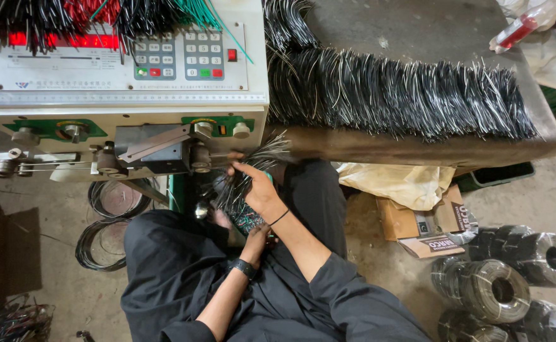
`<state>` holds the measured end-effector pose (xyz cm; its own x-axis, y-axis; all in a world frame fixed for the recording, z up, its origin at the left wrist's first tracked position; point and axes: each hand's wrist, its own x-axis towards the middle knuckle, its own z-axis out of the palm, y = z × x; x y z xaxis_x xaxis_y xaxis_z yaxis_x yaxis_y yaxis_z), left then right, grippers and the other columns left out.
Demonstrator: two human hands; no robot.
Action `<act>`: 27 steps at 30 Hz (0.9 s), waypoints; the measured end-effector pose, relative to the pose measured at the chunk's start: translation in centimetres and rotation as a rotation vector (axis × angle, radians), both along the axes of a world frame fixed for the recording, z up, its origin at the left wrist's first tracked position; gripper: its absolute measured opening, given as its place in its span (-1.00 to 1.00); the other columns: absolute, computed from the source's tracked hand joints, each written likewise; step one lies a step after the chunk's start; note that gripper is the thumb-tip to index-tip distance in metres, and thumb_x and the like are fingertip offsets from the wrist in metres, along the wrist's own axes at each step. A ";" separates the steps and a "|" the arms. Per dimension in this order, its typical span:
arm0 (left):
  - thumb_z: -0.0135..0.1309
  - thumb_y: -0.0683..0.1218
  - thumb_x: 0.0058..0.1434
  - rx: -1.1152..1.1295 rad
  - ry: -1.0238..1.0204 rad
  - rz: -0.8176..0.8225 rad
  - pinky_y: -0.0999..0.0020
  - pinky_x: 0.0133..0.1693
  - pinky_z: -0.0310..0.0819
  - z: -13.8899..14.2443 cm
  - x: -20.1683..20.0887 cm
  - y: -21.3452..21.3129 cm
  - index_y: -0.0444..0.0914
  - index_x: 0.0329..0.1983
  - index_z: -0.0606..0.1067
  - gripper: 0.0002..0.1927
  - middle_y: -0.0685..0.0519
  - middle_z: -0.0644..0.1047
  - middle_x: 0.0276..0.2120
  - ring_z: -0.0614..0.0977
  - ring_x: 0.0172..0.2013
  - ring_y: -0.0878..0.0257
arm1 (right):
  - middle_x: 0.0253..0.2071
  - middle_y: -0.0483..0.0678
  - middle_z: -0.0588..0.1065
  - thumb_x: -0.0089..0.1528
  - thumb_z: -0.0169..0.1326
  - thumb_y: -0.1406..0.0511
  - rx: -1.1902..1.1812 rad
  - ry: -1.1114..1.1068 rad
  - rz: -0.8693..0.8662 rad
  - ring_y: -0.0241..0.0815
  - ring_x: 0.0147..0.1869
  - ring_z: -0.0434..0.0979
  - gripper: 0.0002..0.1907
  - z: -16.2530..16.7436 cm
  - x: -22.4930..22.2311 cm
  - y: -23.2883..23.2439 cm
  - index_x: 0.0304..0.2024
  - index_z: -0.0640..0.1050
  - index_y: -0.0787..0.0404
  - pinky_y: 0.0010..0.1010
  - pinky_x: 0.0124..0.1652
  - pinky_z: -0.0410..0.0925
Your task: The person sits on the floor and feeds bundles of black wires into a wire processing machine. They guide the wires through the machine's rollers and collect the processed wires into a green bin on their lap.
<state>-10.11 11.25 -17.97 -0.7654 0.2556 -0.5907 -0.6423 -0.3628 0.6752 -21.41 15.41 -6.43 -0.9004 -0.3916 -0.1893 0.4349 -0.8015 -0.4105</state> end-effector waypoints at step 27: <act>-0.09 0.04 0.41 -0.055 0.040 -0.019 0.46 -0.39 0.40 0.2 0.1 -0.3 -0.27 -0.25 0.51 -0.69 0.08 0.61 -0.39 0.60 -0.46 0.32 | -0.14 -0.12 0.56 0.34 0.05 0.42 0.077 0.073 -0.017 -0.20 -0.03 0.55 -0.87 0.7 0.6 0.4 -0.05 0.53 0.25 -0.34 -0.04 0.45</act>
<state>-9.99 10.94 -17.76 -0.7840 0.2382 -0.5733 -0.6208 -0.3122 0.7191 -20.86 15.78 -5.70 -0.9194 -0.3628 -0.1522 0.3881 -0.7733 -0.5013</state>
